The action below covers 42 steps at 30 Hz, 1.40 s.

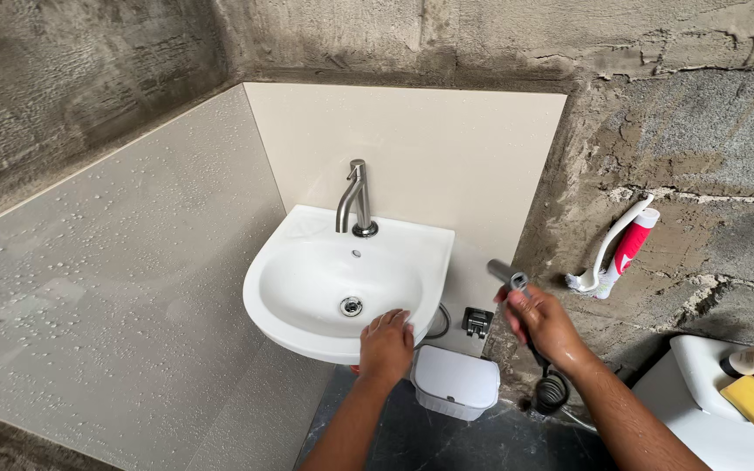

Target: The person cleans a bathroom sink using a handheld shower head and a sponge. They rinse the sink basin, scrub the faucet and basin, then rinse and wipe the sink and surrounding wall. They also rinse and place toiletries back on the sink.

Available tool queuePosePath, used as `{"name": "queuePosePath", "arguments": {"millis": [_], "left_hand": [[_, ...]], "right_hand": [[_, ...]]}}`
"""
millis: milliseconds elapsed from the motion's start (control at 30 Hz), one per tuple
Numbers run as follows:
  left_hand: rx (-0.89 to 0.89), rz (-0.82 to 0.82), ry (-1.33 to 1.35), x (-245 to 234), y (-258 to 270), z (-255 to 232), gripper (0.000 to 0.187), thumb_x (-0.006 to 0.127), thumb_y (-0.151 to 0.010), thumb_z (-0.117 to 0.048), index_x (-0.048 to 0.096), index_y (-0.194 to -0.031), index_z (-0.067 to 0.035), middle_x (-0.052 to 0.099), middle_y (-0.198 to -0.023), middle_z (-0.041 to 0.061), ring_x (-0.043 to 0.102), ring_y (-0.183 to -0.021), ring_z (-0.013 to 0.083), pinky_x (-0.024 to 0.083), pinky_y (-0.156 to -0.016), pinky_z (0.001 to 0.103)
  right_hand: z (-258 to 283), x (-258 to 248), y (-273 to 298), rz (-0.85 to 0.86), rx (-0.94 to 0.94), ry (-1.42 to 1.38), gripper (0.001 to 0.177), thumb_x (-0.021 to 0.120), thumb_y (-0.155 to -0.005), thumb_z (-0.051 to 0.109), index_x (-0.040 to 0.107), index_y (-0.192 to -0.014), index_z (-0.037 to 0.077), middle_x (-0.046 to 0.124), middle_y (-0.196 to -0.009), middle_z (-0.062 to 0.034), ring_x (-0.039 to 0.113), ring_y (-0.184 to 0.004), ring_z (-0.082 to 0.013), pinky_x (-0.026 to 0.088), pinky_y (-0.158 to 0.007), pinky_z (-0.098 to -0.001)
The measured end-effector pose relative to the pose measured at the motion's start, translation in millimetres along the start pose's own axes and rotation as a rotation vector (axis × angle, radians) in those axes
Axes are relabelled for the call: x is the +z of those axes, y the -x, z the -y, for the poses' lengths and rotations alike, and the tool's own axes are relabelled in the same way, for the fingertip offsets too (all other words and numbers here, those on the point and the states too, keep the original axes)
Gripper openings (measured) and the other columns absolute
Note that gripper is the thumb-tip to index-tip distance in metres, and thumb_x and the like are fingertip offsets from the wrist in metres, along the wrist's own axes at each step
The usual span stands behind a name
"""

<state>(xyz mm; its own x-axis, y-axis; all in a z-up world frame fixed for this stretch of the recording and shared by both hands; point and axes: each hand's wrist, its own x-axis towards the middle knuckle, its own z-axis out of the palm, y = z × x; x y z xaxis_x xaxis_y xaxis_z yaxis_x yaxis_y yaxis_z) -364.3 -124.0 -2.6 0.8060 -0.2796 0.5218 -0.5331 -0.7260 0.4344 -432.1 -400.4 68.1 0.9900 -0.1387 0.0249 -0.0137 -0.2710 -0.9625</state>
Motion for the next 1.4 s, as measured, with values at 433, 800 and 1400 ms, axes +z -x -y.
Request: {"name": "queuePosePath", "arguments": {"millis": [433,800,1400], "left_hand": [[-0.136,0.217,-0.046,-2.2,7.8,22.7,0.033,0.049,-0.101,-0.031,0.073,-0.112,-0.011,0.074,-0.108,0.008,0.066,-0.106,0.0286,0.043,-0.099,0.046],[-0.109,0.291,0.013,19.7,4.0,54.9,0.031,0.049,-0.102,-0.026,0.073,-0.113,-0.011,0.074,-0.108,0.011,0.067,-0.101,0.0328,0.046,-0.096,0.049],[-0.825,-0.983,1.208,-9.8,-28.8,182.9,0.024,0.041,-0.106,-0.007,0.058,-0.121,0.001,0.073,-0.105,0.008,0.062,-0.083,0.0136,0.052,-0.074,0.028]], "right_hand": [[34.4,51.5,15.5,0.374,-0.122,0.045,0.039,0.041,-0.104,0.035,0.067,-0.108,0.005,0.053,-0.059,0.001,0.048,-0.048,-0.0094,0.047,-0.052,-0.0277],[60.6,56.4,4.0,0.328,-0.175,0.005,0.035,0.044,-0.105,0.032,0.066,-0.106,0.004,0.05,-0.057,-0.0007,0.044,-0.047,-0.0092,0.038,-0.048,-0.0257],[106.1,119.2,33.6,0.652,-0.04,-0.008,0.027,0.055,-0.102,0.03,0.067,-0.104,0.005,0.047,-0.062,0.0033,0.042,-0.051,-0.0073,0.036,-0.048,-0.0263]]}}
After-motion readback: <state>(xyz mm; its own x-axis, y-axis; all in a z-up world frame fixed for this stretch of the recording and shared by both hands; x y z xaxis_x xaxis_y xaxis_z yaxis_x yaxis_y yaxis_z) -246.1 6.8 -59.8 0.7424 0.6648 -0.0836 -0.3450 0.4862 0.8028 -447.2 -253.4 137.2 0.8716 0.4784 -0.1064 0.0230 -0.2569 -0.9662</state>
